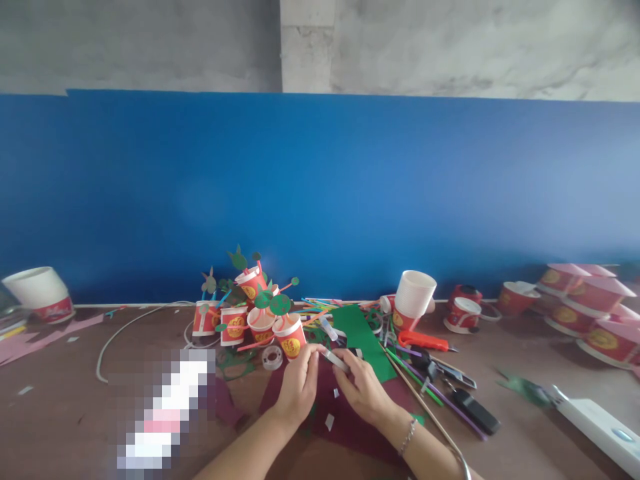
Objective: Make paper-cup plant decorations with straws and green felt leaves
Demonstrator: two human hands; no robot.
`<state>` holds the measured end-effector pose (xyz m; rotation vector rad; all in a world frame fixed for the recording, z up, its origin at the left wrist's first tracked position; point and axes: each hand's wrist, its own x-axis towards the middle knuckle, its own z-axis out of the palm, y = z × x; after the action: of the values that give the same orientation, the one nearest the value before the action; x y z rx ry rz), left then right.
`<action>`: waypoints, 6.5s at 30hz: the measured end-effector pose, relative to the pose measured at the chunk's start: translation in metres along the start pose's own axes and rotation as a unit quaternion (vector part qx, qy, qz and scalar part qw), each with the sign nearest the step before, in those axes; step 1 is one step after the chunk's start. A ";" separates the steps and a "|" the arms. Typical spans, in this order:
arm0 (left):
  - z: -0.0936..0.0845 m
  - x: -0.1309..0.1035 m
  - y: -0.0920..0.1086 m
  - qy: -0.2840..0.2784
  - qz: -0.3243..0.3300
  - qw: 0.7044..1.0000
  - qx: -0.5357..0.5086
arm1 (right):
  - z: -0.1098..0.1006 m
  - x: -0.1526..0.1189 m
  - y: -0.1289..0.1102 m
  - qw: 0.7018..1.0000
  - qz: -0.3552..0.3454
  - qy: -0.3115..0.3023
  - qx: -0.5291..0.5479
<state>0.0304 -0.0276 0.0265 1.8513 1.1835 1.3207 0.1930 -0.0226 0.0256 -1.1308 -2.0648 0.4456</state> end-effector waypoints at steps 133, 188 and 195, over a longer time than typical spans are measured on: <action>0.005 -0.014 0.006 -0.005 0.011 1.000 0.029 | 0.016 0.006 -0.021 0.850 0.134 0.058 0.507; 0.006 -0.006 0.006 0.067 -0.077 0.979 -0.175 | 0.017 0.006 -0.008 0.912 0.179 -0.056 0.365; 0.008 -0.006 0.004 0.073 -0.094 0.979 -0.167 | 0.015 0.006 -0.012 0.904 0.157 -0.031 0.397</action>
<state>0.0385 -0.0344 0.0249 1.3911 1.0999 1.4629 0.1728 -0.0239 0.0254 -0.9227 -1.4803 1.3489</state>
